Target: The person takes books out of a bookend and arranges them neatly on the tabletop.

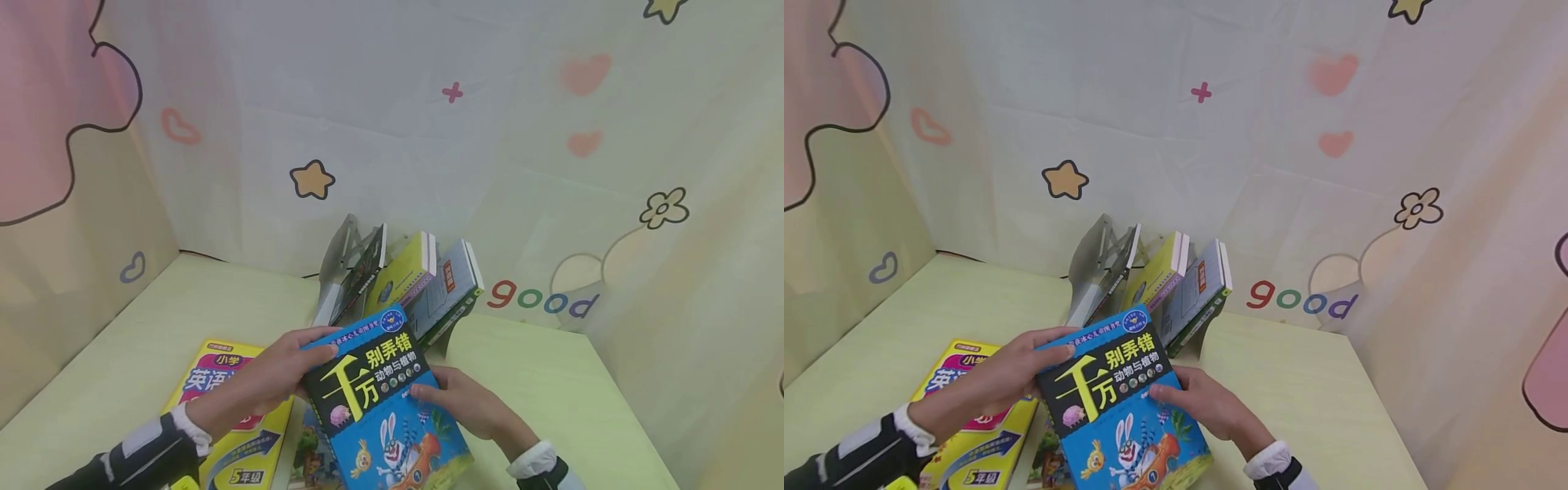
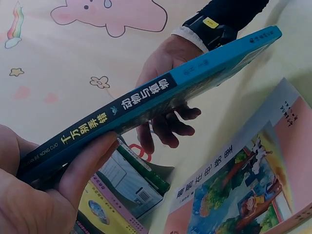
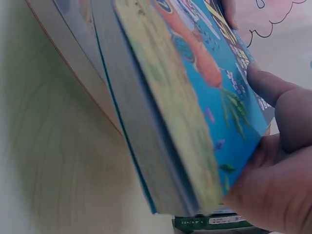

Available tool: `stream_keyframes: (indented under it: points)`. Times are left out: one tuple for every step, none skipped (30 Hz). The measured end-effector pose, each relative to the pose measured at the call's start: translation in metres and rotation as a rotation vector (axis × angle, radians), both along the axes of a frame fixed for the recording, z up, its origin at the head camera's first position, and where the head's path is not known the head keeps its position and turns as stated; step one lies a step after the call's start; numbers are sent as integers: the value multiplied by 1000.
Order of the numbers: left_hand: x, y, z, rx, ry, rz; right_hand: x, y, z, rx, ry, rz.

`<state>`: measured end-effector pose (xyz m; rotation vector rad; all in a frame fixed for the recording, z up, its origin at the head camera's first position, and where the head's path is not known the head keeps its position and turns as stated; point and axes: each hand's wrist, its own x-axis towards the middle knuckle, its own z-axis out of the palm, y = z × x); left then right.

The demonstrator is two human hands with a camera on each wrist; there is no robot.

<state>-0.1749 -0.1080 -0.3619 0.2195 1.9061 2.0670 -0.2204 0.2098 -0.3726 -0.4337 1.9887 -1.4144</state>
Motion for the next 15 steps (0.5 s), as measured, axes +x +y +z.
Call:
stream_keyframes:
  points:
    - [0,1,0,5,-2,-7,1,0,-1,-10,-18,2]
    - [-1,1,0,11,-1,-15,1,0,-3,-21,-36,4]
    - [-1,2,0,16,-1,-22,2,0,-4,-36,-57,5]
    - [-2,2,0,21,-3,-28,2,0,-5,-53,-76,8]
    - [-2,3,0,25,-3,-34,3,0,-6,-69,-93,10]
    - [-2,4,0,25,-4,-39,3,0,-7,-82,-106,9]
    - [-3,4,0,26,-7,-42,4,0,-8,-89,-111,4]
    - [-3,5,0,26,-9,-45,5,0,-9,-94,-116,-4]
    - [-3,6,0,24,-13,-46,6,0,-10,-96,-118,-15]
    - [-3,6,0,22,-14,-48,7,0,-10,-94,-117,-26]
    - [-4,7,0,21,-16,-49,7,0,-11,-91,-117,-40]
    - [-4,7,0,19,-20,-50,8,0,-11,-83,-112,-54]
    - [-4,8,0,19,-24,-52,9,0,-12,-75,-105,-67]
    - [-4,8,0,18,-27,-56,9,1,-12,-73,-104,-78]
    - [-4,9,0,17,-32,-58,10,1,-13,-74,-105,-86]
